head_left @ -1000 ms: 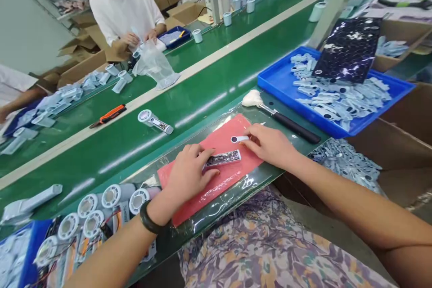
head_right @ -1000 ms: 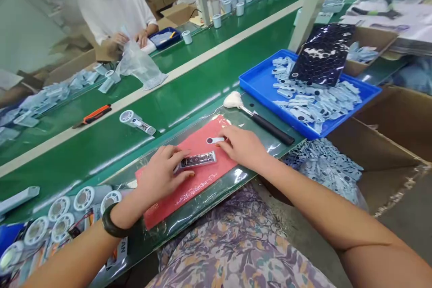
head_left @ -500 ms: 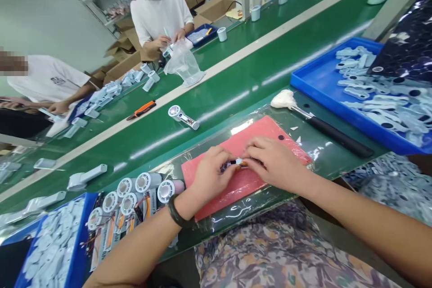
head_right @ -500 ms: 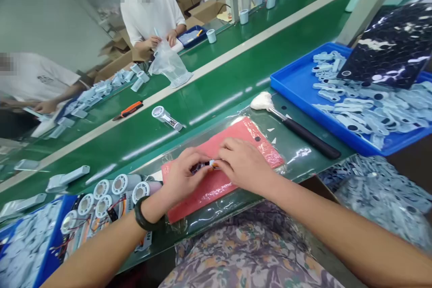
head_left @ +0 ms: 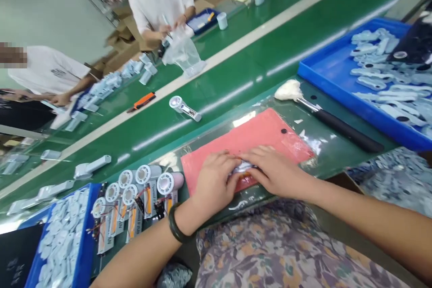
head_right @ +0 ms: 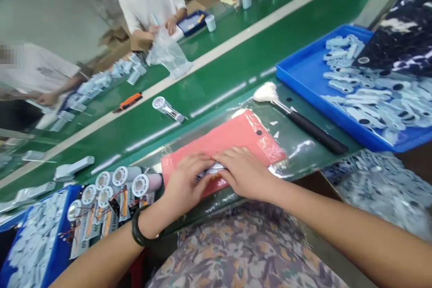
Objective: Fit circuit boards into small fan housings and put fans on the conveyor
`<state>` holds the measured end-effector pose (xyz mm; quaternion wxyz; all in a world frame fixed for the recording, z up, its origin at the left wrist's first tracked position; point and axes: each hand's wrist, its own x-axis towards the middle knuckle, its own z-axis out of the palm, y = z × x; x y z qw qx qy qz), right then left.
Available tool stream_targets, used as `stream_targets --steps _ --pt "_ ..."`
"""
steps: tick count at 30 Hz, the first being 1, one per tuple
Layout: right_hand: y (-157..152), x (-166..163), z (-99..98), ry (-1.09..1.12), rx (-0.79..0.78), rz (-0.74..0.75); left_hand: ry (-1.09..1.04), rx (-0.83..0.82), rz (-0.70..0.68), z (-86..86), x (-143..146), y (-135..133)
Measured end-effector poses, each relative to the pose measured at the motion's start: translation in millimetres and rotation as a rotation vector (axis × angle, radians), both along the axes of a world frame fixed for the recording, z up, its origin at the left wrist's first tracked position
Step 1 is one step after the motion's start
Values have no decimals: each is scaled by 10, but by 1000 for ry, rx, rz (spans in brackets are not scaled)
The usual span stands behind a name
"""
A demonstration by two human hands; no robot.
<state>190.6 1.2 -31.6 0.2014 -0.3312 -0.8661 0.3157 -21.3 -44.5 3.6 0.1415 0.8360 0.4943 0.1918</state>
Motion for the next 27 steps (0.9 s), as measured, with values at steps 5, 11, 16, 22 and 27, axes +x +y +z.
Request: stream_targets --steps 5,11,16,22,27 --pt "21 22 -53 10 56 44 61 -13 -60 30 -12 27" --pt "22 1 -57 -43 103 37 157 -48 -59 64 14 33" --pt "-8 -13 -17 31 50 19 311 40 -100 134 51 50" --pt "229 550 84 136 246 -277 523 302 -241 329 -117 939" --pt "629 1458 311 -306 300 -872 568 474 -44 488 -43 2168"
